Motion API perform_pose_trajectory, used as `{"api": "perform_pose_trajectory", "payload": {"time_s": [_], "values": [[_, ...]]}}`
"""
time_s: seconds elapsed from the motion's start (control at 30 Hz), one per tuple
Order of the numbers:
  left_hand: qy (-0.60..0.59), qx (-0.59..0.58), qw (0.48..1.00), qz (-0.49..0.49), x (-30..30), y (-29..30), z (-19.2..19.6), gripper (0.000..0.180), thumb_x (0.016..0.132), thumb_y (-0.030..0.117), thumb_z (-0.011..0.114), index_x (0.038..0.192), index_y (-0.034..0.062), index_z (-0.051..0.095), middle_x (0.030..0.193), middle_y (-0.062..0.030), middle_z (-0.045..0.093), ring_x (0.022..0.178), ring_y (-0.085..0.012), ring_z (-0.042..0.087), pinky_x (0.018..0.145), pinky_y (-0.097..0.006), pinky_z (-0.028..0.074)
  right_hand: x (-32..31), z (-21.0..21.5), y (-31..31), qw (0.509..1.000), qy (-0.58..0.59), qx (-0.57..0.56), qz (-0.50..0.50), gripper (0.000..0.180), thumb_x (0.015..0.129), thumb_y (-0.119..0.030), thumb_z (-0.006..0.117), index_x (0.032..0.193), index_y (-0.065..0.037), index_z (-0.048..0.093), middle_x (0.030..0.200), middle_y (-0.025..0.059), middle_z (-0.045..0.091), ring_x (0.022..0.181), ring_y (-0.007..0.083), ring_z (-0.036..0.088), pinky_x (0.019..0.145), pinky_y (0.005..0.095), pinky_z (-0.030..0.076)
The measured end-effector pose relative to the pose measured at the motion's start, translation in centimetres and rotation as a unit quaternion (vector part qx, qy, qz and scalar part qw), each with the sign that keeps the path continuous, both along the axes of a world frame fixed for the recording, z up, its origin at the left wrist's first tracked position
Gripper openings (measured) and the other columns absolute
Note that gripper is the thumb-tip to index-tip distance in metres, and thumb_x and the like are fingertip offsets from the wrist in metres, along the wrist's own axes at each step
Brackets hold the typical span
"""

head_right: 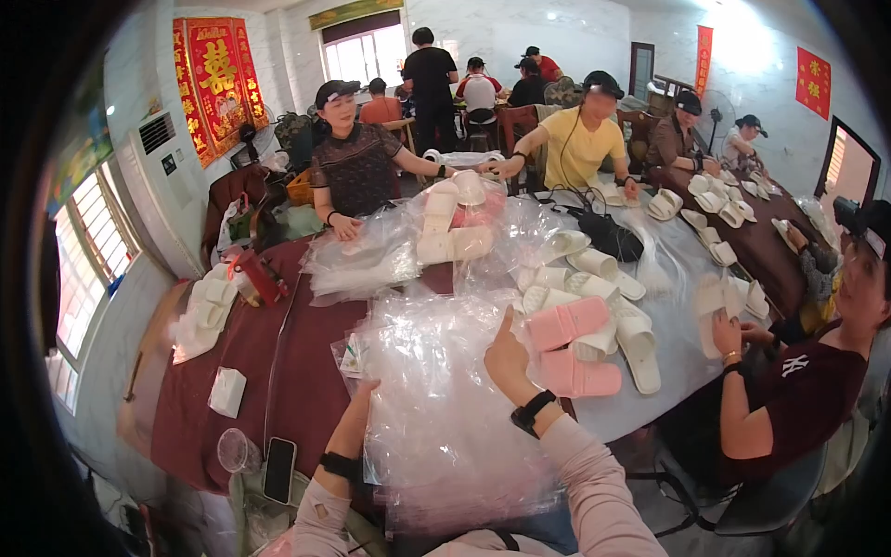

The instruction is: Packing finished slippers into plastic bags in a manufacturing setting.

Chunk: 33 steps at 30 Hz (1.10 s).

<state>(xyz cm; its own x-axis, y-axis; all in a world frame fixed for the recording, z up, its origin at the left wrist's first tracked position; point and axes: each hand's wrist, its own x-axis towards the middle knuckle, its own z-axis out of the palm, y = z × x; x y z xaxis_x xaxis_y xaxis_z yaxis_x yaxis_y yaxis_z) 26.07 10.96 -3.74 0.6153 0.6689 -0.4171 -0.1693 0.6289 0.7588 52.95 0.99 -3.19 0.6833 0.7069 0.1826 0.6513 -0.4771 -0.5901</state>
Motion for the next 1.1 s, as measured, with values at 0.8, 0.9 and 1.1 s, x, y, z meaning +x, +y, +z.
{"api": "perform_pose_trajectory", "payload": {"time_s": [0.8,0.9,1.1], "values": [[0.070,0.092,0.993,0.020,2.0,1.6,-2.5,0.072,0.083,0.030,0.065,0.139,-0.0007,0.032,0.135,-0.0184,0.042,0.126,-0.0279,0.038,0.104,-0.039,0.030,-6.7,-3.9,3.0,0.963,-0.242,-0.091,0.071,0.091,0.078,-0.071,0.048,0.147,-0.015,0.027,0.146,0.0279,0.027,0.131,0.0498,0.028,0.102,0.0665,0.018],[0.198,0.469,0.852,0.125,1.5,-1.8,2.1,0.072,0.084,0.032,0.064,0.140,0.0012,0.031,0.139,-0.0210,0.039,0.132,-0.0329,0.032,0.107,-0.042,0.026,-7.5,-4.2,3.4,0.967,-0.226,-0.098,0.071,0.093,0.077,-0.071,0.047,0.148,-0.015,0.025,0.148,0.0273,0.022,0.133,0.0515,0.023,0.102,0.0681,0.016],[0.122,0.694,0.605,-0.372,4.2,-3.0,4.6,0.077,0.085,0.026,0.062,0.148,0.0130,0.020,0.145,-0.0199,0.035,0.124,-0.0395,0.043,0.105,-0.043,0.033,-6.5,-4.2,4.2,0.968,-0.196,-0.106,0.114,0.082,0.081,-0.059,0.054,0.145,-0.013,0.029,0.148,0.0263,0.022,0.126,0.0483,0.035,0.094,0.0645,0.032]]}}
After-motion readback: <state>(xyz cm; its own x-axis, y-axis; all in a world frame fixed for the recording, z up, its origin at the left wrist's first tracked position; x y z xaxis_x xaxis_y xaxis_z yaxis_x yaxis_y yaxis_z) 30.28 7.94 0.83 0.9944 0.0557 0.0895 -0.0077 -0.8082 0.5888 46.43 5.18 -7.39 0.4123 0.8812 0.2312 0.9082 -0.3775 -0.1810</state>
